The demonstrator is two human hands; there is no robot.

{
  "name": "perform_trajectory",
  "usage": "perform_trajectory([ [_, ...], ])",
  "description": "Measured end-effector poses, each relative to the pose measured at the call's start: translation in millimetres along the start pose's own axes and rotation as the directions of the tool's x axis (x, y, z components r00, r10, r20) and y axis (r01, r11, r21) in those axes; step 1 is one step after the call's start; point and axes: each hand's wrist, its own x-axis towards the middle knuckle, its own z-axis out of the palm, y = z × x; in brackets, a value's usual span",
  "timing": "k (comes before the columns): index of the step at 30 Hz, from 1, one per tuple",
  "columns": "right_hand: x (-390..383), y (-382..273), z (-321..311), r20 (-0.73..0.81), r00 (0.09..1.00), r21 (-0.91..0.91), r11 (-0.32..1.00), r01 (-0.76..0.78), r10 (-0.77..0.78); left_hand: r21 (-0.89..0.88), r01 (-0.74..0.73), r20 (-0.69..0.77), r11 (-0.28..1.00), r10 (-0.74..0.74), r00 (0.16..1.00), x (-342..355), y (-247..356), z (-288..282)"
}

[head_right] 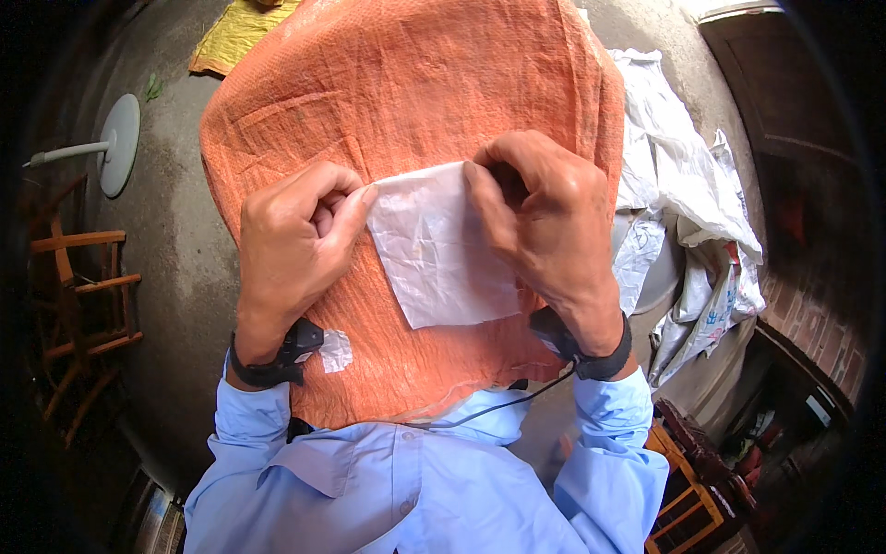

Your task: Repairing a hole in a large plastic bag by sewing a plastic patch over it.

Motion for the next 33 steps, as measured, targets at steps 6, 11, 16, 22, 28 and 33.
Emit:
perform_trajectory([
  [6,-5.5,4.5,-12.2,0.019,0.996,0.146,0.986,0.078,-0.082,-0.098,-0.019,0.038,0.995,0.023,0.999,-6.7,2.0,-7.1],
  [11,-16.0,5.0,-16.1,0.073,0.997,0.233,0.972,0.012,-0.030,-0.222,0.125,0.129,0.967,-0.098,0.987,-12.1,5.8,-6.9],
  [16,-19.5,9.3,-7.5,0.039,0.998,0.298,0.953,-0.055,0.045,-0.210,0.063,0.048,0.976,-0.054,0.997,-9.9,2.0,2.4],
  [22,-13.7,1.6,-2.4,0.003,0.985,0.366,0.917,-0.161,0.171,-0.195,0.032,-0.006,0.980,-0.034,0.999,-7.3,-1.4,7.8],
  [28,-10.9,4.0,6.2,-0.106,0.994,0.105,0.994,-0.002,0.013,-0.110,0.005,-0.016,0.994,-0.007,1.000,-3.3,-3.1,6.9],
  [33,-10.3,5.0,7.0,-0.154,0.982,-0.002,0.994,0.110,-0.109,-0.039,-0.097,-0.064,0.994,0.094,0.993,-1.2,-5.0,8.6],
])
